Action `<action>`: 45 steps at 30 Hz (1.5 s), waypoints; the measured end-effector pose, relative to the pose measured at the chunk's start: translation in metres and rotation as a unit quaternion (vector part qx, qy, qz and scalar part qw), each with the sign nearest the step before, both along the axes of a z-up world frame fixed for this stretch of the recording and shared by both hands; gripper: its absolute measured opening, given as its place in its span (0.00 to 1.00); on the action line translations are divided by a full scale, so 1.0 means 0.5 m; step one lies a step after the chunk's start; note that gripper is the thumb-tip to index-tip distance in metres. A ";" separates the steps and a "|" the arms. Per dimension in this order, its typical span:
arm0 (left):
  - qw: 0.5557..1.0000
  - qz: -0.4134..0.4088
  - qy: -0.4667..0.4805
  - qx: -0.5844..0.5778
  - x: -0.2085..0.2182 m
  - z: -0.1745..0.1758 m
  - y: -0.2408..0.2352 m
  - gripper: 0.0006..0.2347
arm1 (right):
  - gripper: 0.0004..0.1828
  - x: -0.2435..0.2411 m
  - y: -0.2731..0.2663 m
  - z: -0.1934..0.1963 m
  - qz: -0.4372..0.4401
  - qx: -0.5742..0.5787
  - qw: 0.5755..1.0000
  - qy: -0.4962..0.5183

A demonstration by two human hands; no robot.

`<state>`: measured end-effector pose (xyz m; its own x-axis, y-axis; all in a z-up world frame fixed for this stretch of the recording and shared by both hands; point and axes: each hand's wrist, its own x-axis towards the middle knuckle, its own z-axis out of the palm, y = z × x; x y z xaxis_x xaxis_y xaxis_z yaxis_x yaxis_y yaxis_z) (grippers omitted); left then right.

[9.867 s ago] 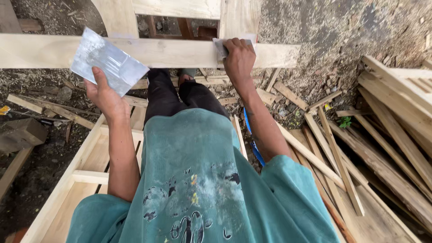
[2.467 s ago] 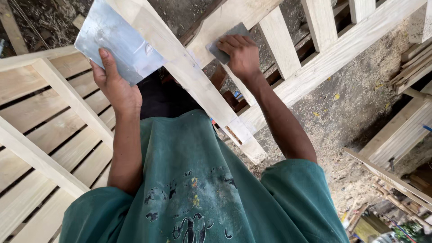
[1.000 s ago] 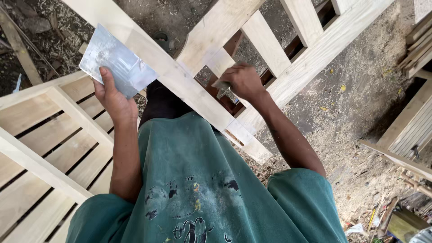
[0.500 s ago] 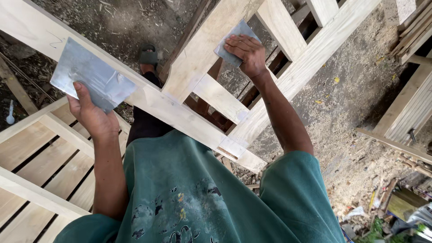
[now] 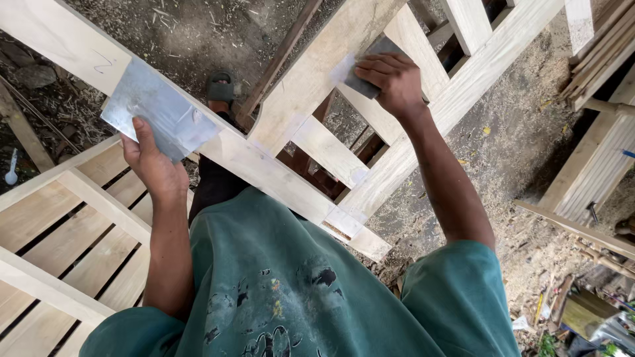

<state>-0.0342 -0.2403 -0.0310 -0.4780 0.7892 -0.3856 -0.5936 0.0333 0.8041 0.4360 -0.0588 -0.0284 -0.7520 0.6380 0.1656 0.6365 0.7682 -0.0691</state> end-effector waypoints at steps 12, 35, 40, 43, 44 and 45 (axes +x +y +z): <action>0.997 -0.028 -0.058 0.040 0.059 0.018 0.035 0.22 | 0.11 0.008 -0.096 0.073 -0.074 -0.135 0.985 -0.083; 0.933 -0.268 0.227 0.082 0.325 0.216 0.069 0.12 | 0.12 -0.303 -0.392 0.323 -0.261 0.004 0.933 0.249; 0.935 -0.276 0.171 0.139 0.336 0.238 0.135 0.14 | 0.12 -0.281 -0.445 0.301 -0.326 -0.137 0.880 0.319; 0.927 -0.299 0.172 0.151 0.332 0.243 0.226 0.15 | 0.10 -0.247 -0.401 0.297 -0.392 -0.088 0.744 0.534; 0.925 -0.309 0.163 0.152 0.337 0.241 0.253 0.16 | 0.10 -0.243 -0.375 0.288 -0.407 -0.073 0.674 0.612; 0.919 -0.337 0.153 0.137 0.335 0.238 0.256 0.16 | 0.11 -0.257 -0.379 0.281 -0.398 -0.023 0.660 0.636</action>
